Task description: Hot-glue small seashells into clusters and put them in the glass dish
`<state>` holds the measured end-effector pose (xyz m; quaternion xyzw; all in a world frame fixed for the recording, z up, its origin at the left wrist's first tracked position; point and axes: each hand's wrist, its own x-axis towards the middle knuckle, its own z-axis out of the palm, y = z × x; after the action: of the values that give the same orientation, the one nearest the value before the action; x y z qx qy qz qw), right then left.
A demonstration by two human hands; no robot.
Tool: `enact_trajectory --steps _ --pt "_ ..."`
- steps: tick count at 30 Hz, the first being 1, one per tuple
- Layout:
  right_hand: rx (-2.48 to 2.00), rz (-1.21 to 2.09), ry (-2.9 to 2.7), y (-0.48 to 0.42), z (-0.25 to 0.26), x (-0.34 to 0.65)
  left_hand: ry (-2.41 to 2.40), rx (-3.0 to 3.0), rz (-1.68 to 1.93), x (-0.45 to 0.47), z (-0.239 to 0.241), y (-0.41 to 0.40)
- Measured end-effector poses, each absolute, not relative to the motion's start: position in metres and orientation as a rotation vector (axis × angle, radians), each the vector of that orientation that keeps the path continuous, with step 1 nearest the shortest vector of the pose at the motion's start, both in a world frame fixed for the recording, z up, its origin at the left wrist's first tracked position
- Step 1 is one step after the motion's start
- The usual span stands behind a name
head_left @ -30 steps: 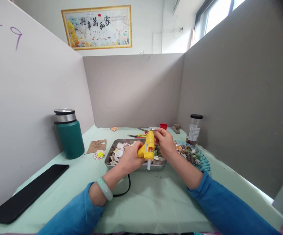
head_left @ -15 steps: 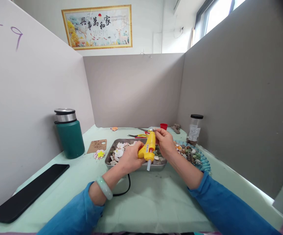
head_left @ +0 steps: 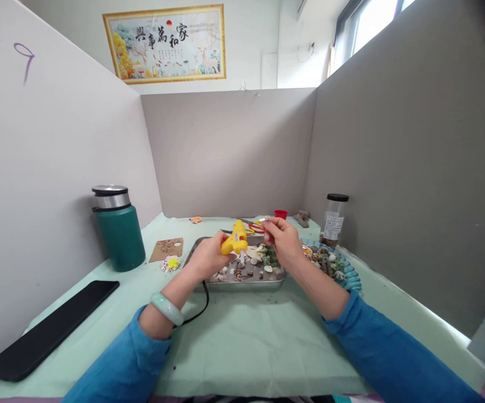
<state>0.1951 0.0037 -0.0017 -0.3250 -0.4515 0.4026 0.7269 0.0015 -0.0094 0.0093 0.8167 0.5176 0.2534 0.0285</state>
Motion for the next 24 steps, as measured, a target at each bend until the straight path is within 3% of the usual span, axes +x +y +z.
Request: enact_trajectory --steps 5,16,22,24 --pt "-0.724 0.877 -1.006 0.007 -0.003 0.197 1.978 2.635 0.371 -0.021 0.008 0.009" --pt "-0.737 0.893 -1.002 0.005 -0.002 0.197 2.011 2.736 -0.054 -0.026 0.004 0.011" --pt "-0.742 0.894 -1.021 0.006 -0.003 0.196 2.059 2.791 0.161 -0.007 0.021 -0.009" --pt "-0.731 0.887 -1.020 0.006 -0.003 0.196 1.878 2.880 0.248 0.009 0.023 -0.013"
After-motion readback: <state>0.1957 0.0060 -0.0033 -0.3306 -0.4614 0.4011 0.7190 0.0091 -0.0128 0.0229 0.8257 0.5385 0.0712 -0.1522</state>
